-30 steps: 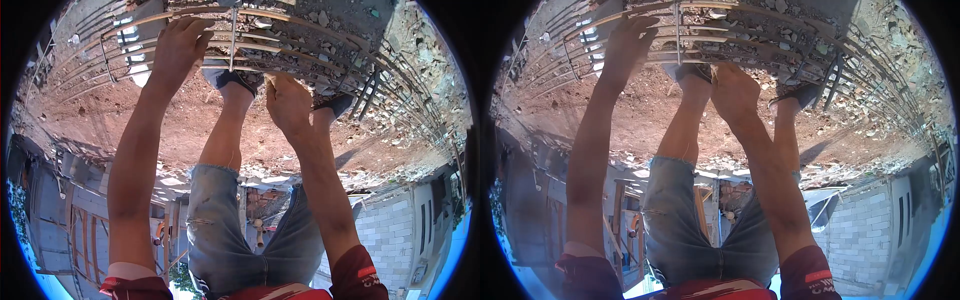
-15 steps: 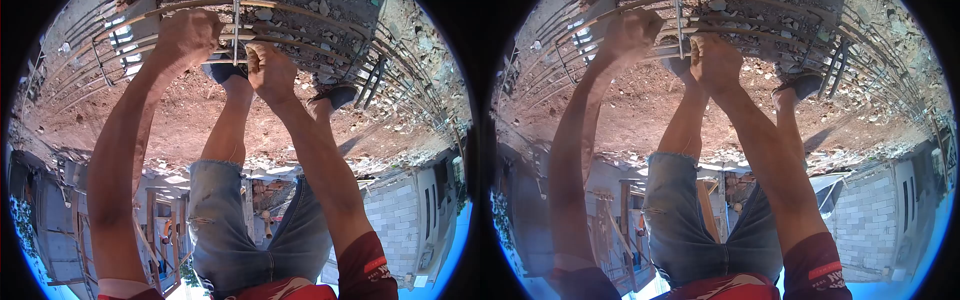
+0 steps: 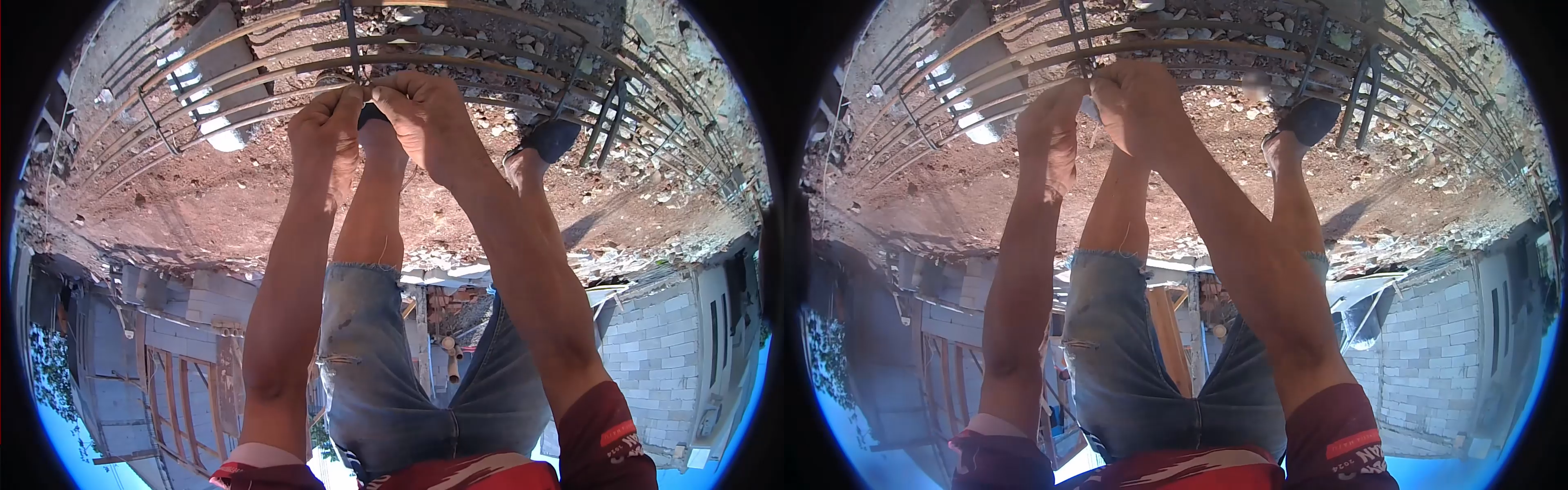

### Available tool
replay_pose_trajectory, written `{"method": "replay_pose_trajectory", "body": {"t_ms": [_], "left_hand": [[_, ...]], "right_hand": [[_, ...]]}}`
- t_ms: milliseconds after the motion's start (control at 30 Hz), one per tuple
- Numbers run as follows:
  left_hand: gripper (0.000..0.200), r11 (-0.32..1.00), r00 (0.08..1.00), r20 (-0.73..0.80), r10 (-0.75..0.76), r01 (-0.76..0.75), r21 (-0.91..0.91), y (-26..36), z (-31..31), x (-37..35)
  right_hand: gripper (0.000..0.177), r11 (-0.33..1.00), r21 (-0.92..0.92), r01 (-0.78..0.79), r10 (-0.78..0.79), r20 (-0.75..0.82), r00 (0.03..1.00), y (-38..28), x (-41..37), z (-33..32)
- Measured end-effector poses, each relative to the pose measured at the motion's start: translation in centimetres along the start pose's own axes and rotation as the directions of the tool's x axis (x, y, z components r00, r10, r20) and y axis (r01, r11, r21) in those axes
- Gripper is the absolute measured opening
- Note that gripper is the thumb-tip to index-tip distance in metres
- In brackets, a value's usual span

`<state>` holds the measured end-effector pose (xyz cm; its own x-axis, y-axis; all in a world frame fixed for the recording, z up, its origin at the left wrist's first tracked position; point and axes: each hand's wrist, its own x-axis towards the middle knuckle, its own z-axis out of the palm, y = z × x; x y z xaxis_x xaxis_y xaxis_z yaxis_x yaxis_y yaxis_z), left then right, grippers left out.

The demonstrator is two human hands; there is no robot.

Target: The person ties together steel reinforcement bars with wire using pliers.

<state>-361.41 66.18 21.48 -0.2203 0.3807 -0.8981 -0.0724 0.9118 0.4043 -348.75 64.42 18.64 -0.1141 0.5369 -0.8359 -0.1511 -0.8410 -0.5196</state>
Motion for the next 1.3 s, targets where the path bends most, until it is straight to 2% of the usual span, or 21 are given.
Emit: {"method": "replay_pose_trajectory", "body": {"t_ms": [133, 200, 233, 300, 333, 400, 467, 533, 667, 700, 733, 767, 800, 867, 933, 1000, 1033, 1067, 1133, 1267, 1300], "left_hand": [[0.019, 0.977, 0.996, 0.066, 0.055, -0.04, -0.21, 0.2, -0.9, -0.1], [0.019, 0.984, 0.98, 0.128, 0.155, -0.142, -0.109, 0.4, -1.5, -0.1], [0.018, 0.985, 0.978, 0.139, 0.158, -0.147, -0.086, 0.4, -1.7, -0.2], [0.019, 0.996, 0.987, 0.131, 0.094, -0.093, -0.014, 0.8, -1.6, -0.6], [0.021, 0.998, 0.994, 0.11, 0.025, -0.031, 0.053, 0.9, -1.8, -0.8], [0.029, 0.995, 0.995, 0.097, 0.004, -0.014, 0.103, 0.1, -1.6, -0.7], [0.041, 0.983, 0.991, 0.083, 0.103, -0.089, -0.162, -0.7, -0.7, -1.2], [0.051, 0.992, 0.994, 0.082, 0.069, -0.059, -0.114, -1.0, -0.8, -0.5], [0.031, 0.976, 0.983, 0.123, 0.133, -0.152, 0.158, -0.4, -2.5, 0.8], [0.029, 0.883, 0.886, 0.331, 0.324, -0.409, 0.23, 0.1, -3.5, 1.4], [0.027, 0.949, 0.886, 0.404, 0.226, -0.294, 0.114, 0.7, -4.5, 1.9], [0.028, 0.988, 0.874, 0.47, 0.125, -0.152, 0.018, 1.2, -5.5, 2.4], [0.028, 0.988, 0.873, 0.471, 0.128, -0.154, 0.017, 2.5, -5.0, 2.2], [0.024, 0.98, 0.92, 0.372, -0.124, 0.055, 0.191, 5.2, -2.9, 2.2], [0.023, 0.937, 0.923, 0.274, -0.271, 0.188, 0.294, 5.7, -1.7, 3.0], [0.022, 0.85, 0.946, 0.263, -0.19, 0.024, 0.526, 5.3, -1.8, 3.3], [0.019, 0.888, 0.935, 0.269, -0.233, 0.092, 0.45, 5.3, -1.9, 3.3], [0.019, 0.888, 0.935, 0.266, -0.235, 0.095, 0.45, 5.8, -1.6, 2.9], [0.019, 0.857, 0.947, 0.095, -0.307, 0.231, 0.46, 7.0, -0.5, 1.9], [0.018, 0.865, 0.906, 0.144, -0.398, 0.319, 0.386, 7.0, -1.2, 3.2], [0.02, 0.868, 0.945, 0.176, -0.277, 0.167, 0.468, 6.2, -1.1, 3.3]], "right_hand": [[0.014, 0.973, -0.228, -0.031, 0.017, -0.062, 0.998, -0.8, -0.6, -0.1], [0.014, 0.783, -0.617, 0.08, -0.184, -0.107, 0.977, -0.7, -0.2, -0.1], [0.014, 0.786, -0.614, 0.078, -0.185, -0.113, 0.976, -0.5, 0.0, -0.3], [0.014, 0.977, -0.211, 0.009, -0.021, -0.053, 0.998, 0.0, 0.3, -0.2], [0.014, 0.979, -0.203, 0.007, -0.017, -0.048, 0.999, 0.3, 0.2, -0.1], [0.016, 0.974, 0.218, -0.054, 0.036, 0.083, 0.996, 0.0, -0.4, 0.2], [0.017, 0.986, 0.165, -0.005, -0.007, 0.072, 0.997, -0.4, -1.2, 1.0], [0.018, 0.993, 0.103, 0.05, -0.057, 0.066, 0.996, -0.8, -1.9, 1.6], [0.018, 0.992, 0.121, 0.022, -0.031, 0.071, 0.997, -2.7, -3.9, 3.2], [0.017, 0.97, -0.232, 0.072, -0.066, 0.035, 0.997, -3.0, -4.2, 3.6], [0.017, 0.824, -0.558, 0.102, -0.113, 0.013, 0.993, -3.1, -4.3, 4.0], [0.014, 0.919, -0.379, 0.106, -0.136, -0.054, 0.989, -0.1, -4.2, 4.8], [0.012, 0.974, -0.185, 0.134, -0.157, -0.121, 0.98, 2.7, -4.2, 5.5], [0.009, 0.938, 0.345, -0.034, 0.073, -0.1, 0.992, 1.5, -5.5, 5.4], [0.006, 0.978, 0.206, -0.02, 0.047, -0.125, 0.991, -1.0, -5.6, 4.8], [0.008, 0.883, -0.222, 0.415, -0.444, -0.105, 0.89, -1.8, -4.5, 4.0], [0.01, 0.973, -0.182, 0.144, -0.196, -0.31, 0.93, -2.3, -4.3, 4.3], [0.029, 0.975, 0.184, -0.124, 0.172, -0.279, 0.945, -3.6, -3.2, 3.7], [0.03, 0.979, 0.131, -0.158, 0.196, -0.369, 0.909, -1.1, -0.3, 4.7], [0.029, 0.942, 0.201, -0.269, 0.314, -0.247, 0.917, 0.8, 2.0, 4.7], [0.024, 0.994, 0.035, -0.105, 0.11, -0.246, 0.963, 1.4, 2.3, 4.0]]}}
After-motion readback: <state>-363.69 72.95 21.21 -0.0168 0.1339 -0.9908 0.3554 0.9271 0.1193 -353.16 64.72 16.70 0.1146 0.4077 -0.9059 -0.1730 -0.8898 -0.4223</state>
